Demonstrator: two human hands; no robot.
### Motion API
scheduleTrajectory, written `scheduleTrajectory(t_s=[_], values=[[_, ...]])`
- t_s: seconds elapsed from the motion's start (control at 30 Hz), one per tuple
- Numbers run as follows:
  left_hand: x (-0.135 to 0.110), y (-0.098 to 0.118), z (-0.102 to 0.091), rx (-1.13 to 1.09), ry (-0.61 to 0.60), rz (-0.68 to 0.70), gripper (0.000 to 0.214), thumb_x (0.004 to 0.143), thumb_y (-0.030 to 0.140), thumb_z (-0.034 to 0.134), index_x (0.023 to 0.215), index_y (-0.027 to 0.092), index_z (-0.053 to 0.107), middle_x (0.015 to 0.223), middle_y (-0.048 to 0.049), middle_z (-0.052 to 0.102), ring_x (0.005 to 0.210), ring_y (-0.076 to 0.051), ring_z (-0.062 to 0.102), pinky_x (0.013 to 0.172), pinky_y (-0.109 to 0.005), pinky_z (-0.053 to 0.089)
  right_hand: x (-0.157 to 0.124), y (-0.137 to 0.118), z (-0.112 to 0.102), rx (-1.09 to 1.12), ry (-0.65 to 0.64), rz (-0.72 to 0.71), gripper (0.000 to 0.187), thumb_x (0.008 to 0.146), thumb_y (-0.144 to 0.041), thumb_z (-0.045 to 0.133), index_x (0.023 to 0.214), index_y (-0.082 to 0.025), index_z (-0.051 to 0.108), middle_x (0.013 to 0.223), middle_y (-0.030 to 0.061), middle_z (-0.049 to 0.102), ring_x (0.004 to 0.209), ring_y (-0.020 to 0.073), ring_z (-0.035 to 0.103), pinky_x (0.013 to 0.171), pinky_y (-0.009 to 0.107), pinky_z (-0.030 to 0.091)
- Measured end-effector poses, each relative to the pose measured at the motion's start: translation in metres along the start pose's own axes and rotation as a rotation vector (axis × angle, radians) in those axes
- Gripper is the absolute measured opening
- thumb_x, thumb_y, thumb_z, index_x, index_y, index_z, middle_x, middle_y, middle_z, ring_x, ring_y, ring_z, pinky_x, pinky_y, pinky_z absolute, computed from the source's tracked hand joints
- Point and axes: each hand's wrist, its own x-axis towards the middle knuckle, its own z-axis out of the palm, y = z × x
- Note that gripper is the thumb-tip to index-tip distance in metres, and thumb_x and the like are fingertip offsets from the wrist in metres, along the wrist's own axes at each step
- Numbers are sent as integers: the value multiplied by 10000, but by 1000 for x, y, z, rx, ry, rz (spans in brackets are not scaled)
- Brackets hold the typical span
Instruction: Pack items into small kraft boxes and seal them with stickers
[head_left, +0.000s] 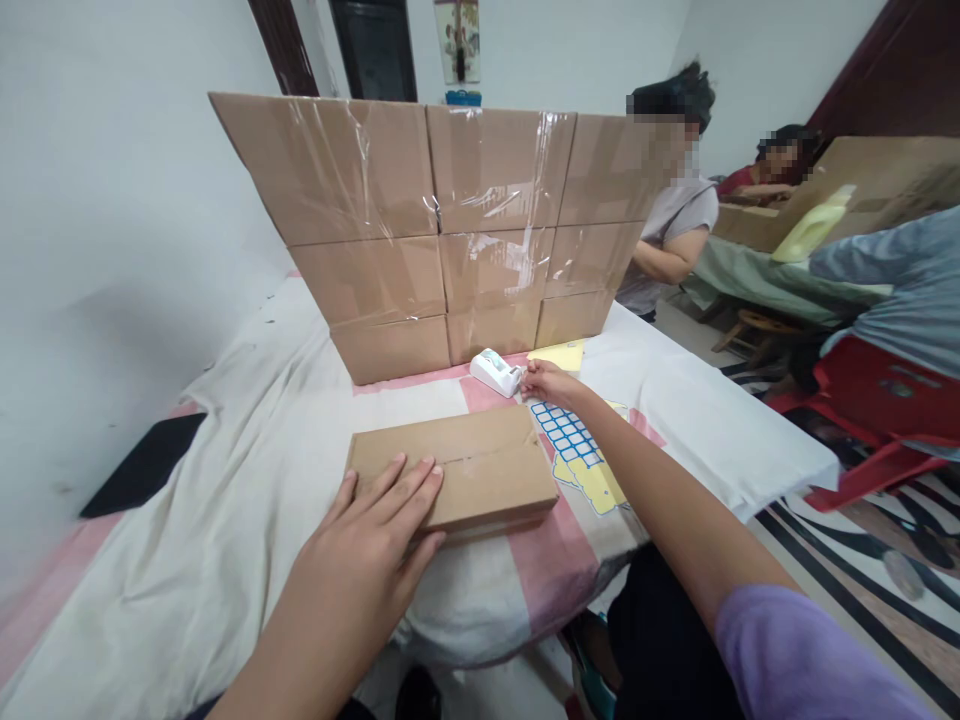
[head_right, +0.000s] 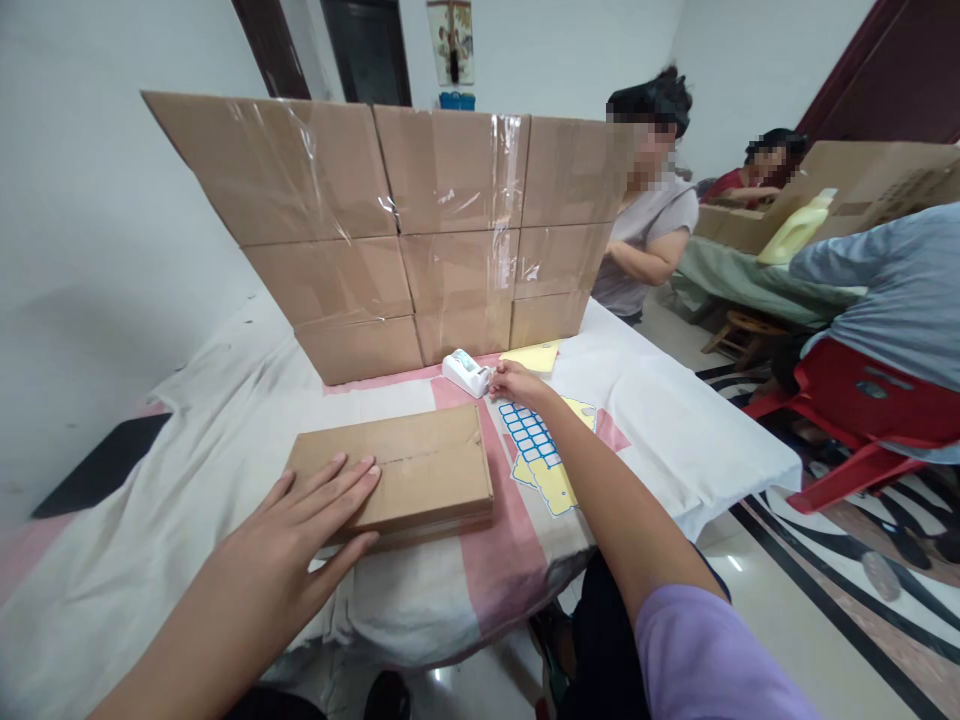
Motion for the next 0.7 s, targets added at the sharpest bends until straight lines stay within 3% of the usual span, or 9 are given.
scheduleTrajectory(t_s=[0.1,0.2,0.33,0.43,0.57,0.7], values=[[1,1,-4,-55,-34,-30,457,956,309,535,1402,224,587,1452,-98,594,1367,-336,543,1097,-629,458,-11,-22,15,-29,12,-34,475,551,-160,763,767,-243,348,553,-93,496,486,91,459,440,197,331],[4,4,-10,-107,-54,-64,458,950,308,549,1396,217,596,1447,-108,594,1370,-350,538,1098,-653,439,-33,-52,37,-46,25,-110,447,603,-201,748,788,-242,344,588,-89,502,492,75,404,435,181,215],[8,9,-24,-158,-63,-101,418,957,355,567,1351,228,627,1425,-105,618,1355,-364,552,1138,-715,329,-75,-91,78,-19,18,-315,366,670,-211,684,808,-245,347,623,-74,525,513,89,387,464,203,199],[13,14,-34,-223,-23,-122,359,964,364,565,1281,229,665,1378,-97,663,1316,-356,590,1170,-722,239,-112,-113,111,-23,-100,-448,309,709,-188,638,798,-242,348,642,-56,549,518,99,370,488,226,214],[23,23,-40,-450,173,-219,408,912,389,650,1292,242,656,1307,-89,712,1254,-328,631,1169,-639,303,-154,-125,145,-108,-274,-528,253,762,-156,599,794,-238,362,696,-25,588,582,129,410,543,249,269],[32,27,-42,-924,407,-323,480,879,414,701,1325,248,640,1213,-80,755,1194,-278,673,1100,-470,463,-176,-120,162,-196,-373,-551,238,820,-168,597,795,-242,372,741,-7,592,675,164,468,651,289,371]])
